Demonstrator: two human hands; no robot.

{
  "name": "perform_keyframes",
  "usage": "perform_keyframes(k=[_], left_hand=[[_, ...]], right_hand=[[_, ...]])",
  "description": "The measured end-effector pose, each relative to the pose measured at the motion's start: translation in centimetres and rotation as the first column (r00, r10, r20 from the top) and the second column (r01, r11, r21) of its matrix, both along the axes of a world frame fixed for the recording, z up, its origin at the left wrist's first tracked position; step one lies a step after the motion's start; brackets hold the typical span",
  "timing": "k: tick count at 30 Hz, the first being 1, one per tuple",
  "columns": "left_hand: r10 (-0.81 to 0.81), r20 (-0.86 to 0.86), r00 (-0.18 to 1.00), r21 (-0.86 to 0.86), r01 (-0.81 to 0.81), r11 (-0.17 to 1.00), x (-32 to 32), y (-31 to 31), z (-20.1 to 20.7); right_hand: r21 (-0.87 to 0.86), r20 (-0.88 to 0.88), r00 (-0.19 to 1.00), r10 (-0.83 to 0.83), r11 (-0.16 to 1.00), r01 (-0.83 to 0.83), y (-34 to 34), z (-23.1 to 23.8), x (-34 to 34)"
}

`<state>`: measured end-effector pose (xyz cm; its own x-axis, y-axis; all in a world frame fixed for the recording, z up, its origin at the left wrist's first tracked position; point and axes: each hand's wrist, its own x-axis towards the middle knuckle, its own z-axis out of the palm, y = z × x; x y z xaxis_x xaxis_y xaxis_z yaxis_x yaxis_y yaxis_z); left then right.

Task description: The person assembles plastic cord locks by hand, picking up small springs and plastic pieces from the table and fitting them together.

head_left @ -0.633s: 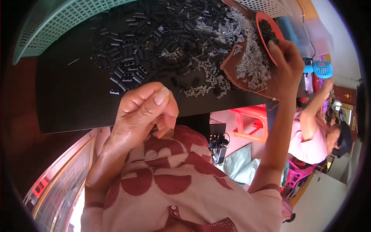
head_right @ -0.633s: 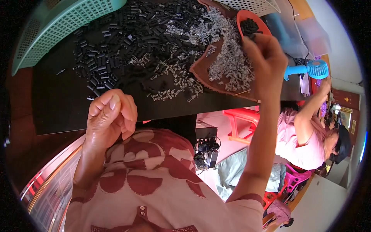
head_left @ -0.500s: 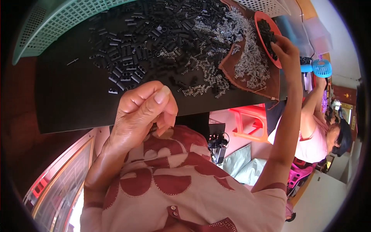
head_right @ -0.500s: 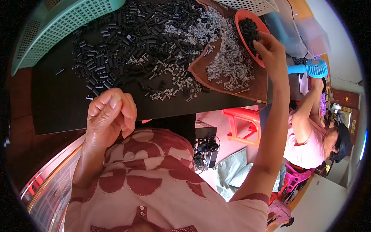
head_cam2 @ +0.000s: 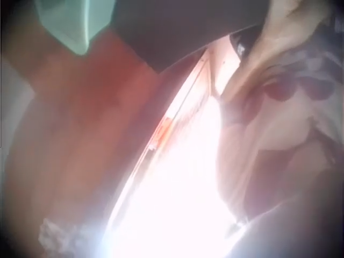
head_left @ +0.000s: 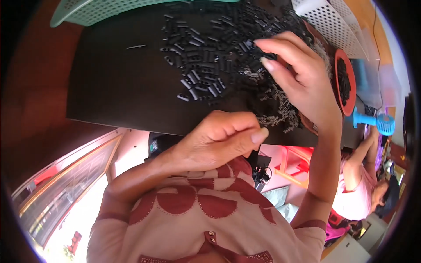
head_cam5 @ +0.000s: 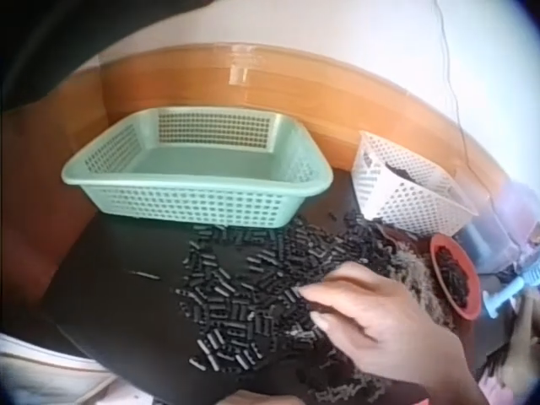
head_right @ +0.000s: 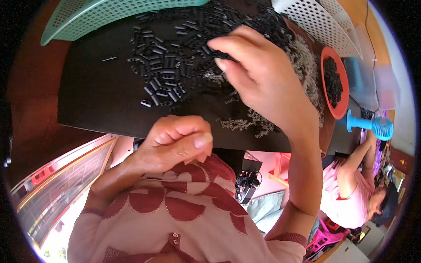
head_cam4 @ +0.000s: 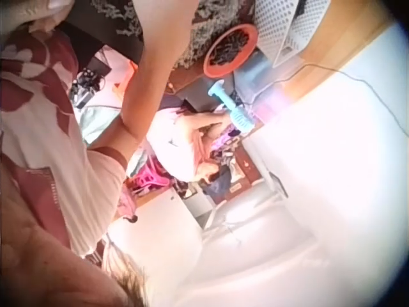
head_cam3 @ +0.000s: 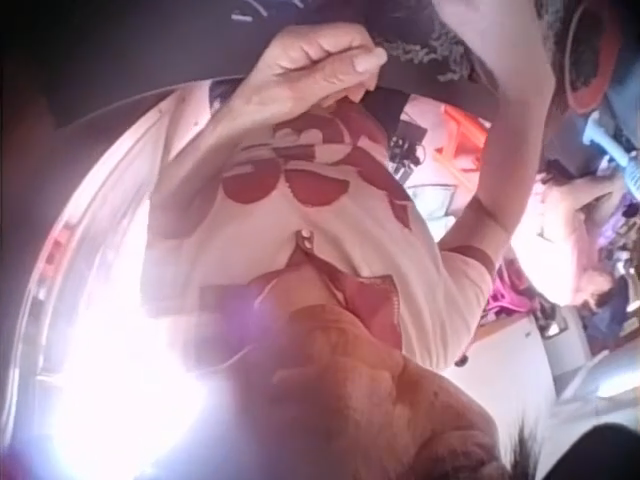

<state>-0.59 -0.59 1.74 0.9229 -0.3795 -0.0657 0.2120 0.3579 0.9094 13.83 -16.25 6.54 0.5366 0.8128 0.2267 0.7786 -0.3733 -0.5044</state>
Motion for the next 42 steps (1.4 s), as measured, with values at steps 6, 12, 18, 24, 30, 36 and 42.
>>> perform_keyframes(k=[6, 12, 18, 24, 30, 36, 42], left_hand=[[0.026, 0.196, 0.98, 0.073, -0.041, 0.997, 0.0, -0.1, -1.3], [0.016, 0.229, 0.973, 0.079, -0.035, 0.996, 0.2, 0.4, -1.5], [0.026, 0.259, 0.966, 0.034, -0.036, 0.999, 0.3, 0.6, -1.8], [0.047, 0.299, 0.953, 0.016, -0.054, 0.998, 0.4, 1.0, -1.7], [0.018, 0.277, 0.961, 0.019, -0.024, 1.0, 0.5, 1.0, -1.7], [0.054, 0.282, 0.958, -0.004, -0.055, 0.998, 0.5, 1.0, -1.7], [0.052, 0.284, 0.958, 0.009, -0.057, 0.998, 0.5, 1.0, -1.7]], right_hand=[[-0.042, 0.126, 0.984, 0.129, 0.991, -0.125, 6.5, -2.5, 2.0], [-0.196, 0.236, 0.955, 0.178, 0.972, -0.132, 6.7, -2.3, 2.9], [-0.17, 0.161, 0.981, 0.109, 0.982, -0.081, 6.6, -1.5, 3.5], [-0.208, 0.162, 0.981, 0.111, 0.975, -0.076, 6.6, -1.1, 4.1], [-0.163, 0.17, 0.976, 0.137, 0.981, -0.109, 8.2, -1.6, 4.0], [-0.179, 0.223, 0.957, 0.186, 0.973, -0.147, 11.1, -3.0, 4.1], [-0.21, 0.212, 0.953, 0.216, 0.963, -0.172, 11.1, -3.5, 4.5]])
